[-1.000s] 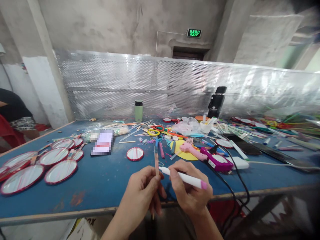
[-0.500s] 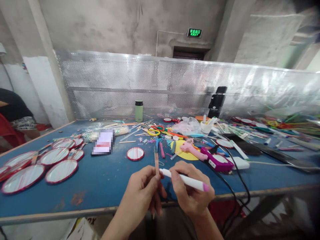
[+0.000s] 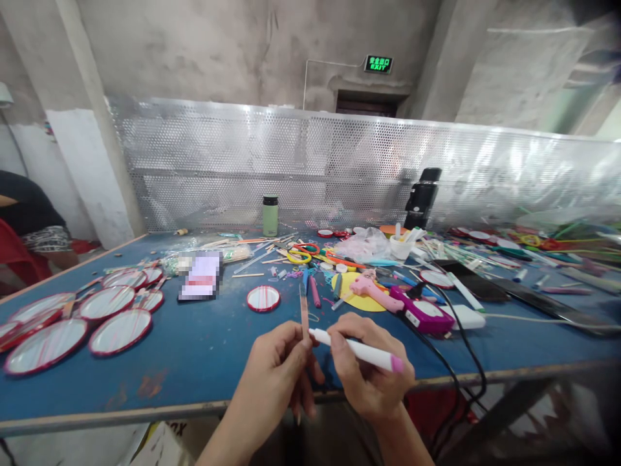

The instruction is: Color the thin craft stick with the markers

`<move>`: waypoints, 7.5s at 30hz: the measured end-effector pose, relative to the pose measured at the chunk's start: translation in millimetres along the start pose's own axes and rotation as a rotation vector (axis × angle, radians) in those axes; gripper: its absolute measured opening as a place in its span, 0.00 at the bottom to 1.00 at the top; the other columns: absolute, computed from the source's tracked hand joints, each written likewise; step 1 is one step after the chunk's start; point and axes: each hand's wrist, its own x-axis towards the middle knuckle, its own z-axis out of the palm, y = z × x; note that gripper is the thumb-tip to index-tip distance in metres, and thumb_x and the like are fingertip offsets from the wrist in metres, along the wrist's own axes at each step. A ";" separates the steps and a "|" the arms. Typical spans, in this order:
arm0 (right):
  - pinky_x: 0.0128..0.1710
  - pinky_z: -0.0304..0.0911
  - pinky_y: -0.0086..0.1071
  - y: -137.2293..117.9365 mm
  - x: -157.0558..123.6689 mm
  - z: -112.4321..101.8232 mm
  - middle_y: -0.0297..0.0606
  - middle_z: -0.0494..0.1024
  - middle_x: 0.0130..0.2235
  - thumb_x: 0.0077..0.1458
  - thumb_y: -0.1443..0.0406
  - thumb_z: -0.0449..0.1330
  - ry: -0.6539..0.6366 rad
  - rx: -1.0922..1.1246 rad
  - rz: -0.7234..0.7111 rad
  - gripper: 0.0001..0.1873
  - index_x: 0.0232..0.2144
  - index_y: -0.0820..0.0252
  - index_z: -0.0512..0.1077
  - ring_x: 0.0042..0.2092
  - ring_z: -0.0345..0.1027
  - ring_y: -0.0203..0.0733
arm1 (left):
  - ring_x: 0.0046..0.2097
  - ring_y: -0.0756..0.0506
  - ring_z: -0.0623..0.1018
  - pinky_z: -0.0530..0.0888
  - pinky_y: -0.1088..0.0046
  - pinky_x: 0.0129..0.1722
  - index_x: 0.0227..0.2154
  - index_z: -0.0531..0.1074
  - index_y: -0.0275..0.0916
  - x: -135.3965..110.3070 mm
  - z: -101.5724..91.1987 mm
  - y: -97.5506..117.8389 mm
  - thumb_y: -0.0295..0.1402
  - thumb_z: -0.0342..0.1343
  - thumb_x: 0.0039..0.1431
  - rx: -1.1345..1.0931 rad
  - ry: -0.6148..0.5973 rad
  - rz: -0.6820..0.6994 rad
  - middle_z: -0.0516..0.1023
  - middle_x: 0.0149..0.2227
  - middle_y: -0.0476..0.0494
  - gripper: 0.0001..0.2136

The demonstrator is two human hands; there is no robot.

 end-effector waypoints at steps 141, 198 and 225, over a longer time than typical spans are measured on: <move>0.18 0.61 0.24 2.0 -2.4 23.2 0.32 0.75 0.26 0.64 0.58 0.59 0.004 0.536 0.448 0.12 0.36 0.59 0.77 0.20 0.64 0.30 | 0.12 0.53 0.62 0.53 0.80 0.15 0.26 0.70 0.38 -23.2 -15.7 1.4 0.49 0.55 0.57 0.194 0.307 0.125 0.67 0.10 0.54 0.17; 0.22 0.62 0.27 0.0 0.2 23.6 0.33 0.76 0.25 0.64 0.61 0.57 0.001 0.213 0.279 0.11 0.31 0.57 0.76 0.22 0.67 0.33 | 0.11 0.55 0.60 0.51 0.80 0.12 0.27 0.72 0.36 -11.8 -10.1 2.3 0.50 0.58 0.54 0.141 0.250 0.119 0.68 0.14 0.55 0.19; 0.23 0.62 0.28 -3.1 0.5 23.5 0.33 0.75 0.24 0.64 0.63 0.56 -0.025 0.149 0.216 0.12 0.30 0.57 0.75 0.22 0.64 0.33 | 0.11 0.56 0.61 0.52 0.81 0.12 0.26 0.72 0.37 -13.8 -10.3 1.1 0.51 0.58 0.56 0.145 0.256 0.137 0.69 0.14 0.54 0.19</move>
